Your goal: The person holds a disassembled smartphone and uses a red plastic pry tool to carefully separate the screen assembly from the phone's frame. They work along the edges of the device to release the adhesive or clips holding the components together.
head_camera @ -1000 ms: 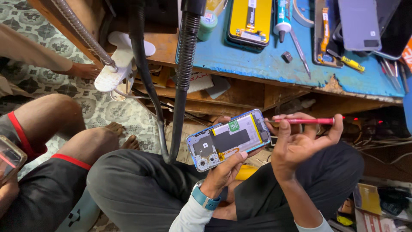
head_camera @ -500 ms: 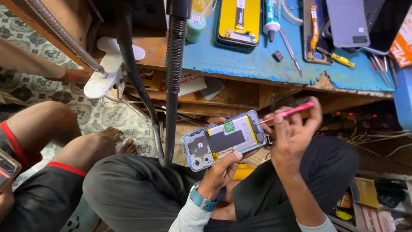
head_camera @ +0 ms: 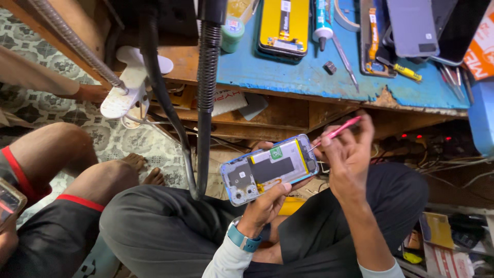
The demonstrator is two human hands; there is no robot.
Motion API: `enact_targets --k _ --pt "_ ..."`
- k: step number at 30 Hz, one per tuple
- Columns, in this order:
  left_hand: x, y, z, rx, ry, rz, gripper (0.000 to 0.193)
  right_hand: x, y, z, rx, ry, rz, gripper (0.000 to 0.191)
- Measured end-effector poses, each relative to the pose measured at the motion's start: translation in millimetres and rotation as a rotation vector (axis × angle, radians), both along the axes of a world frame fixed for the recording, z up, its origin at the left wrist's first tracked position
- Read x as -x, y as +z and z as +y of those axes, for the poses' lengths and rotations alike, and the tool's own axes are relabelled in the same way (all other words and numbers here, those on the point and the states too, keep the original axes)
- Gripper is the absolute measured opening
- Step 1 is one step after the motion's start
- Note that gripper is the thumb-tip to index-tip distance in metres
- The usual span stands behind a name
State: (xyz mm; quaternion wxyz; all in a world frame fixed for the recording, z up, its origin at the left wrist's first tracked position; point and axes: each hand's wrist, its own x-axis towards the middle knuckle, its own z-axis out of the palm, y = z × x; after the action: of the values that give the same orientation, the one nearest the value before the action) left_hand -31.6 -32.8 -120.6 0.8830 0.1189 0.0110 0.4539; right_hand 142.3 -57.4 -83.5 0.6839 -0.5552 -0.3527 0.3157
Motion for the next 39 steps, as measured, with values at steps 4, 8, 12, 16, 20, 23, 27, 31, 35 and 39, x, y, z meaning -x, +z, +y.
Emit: enact_targets --k 4,8,12,16,20,23,27,31,35,39 --pt "0 2 0 0.035 -0.015 -0.012 0.083 -6 0 -2 -0.008 0.078 0.172 0.083" --pt "1 2 1 0.000 0.021 0.020 0.082 -2 -3 -5 -0.107 -0.057 -0.056 0.083" --pt "1 2 0 -0.035 0.028 0.042 0.081 1 -2 -8 -0.219 -0.092 -0.385 0.085" --pt "0 5 0 -0.059 -0.013 0.031 0.079 6 -2 -8 -0.195 -0.094 -0.535 0.085" --pt "1 6 2 -0.065 -0.037 0.029 0.077 11 -3 -6 -0.195 -0.093 -0.515 0.082" --pt "1 6 2 -0.053 -0.039 0.028 0.079 11 -2 -5 -0.209 -0.097 -0.527 0.079" --pt "1 6 2 -0.042 -0.036 0.019 0.079 11 -3 -5 -0.197 -0.118 -0.590 0.078" --pt "2 6 2 0.003 -0.052 -0.019 0.082 11 -6 -3 -0.201 -0.148 -0.505 0.077" --pt "1 5 1 0.037 -0.048 -0.019 0.084 11 -8 -1 -0.165 -0.174 -0.542 0.077" --pt "-1 5 -1 0.023 -0.032 -0.023 0.083 12 -9 -1 -0.133 -0.197 -0.530 0.081"
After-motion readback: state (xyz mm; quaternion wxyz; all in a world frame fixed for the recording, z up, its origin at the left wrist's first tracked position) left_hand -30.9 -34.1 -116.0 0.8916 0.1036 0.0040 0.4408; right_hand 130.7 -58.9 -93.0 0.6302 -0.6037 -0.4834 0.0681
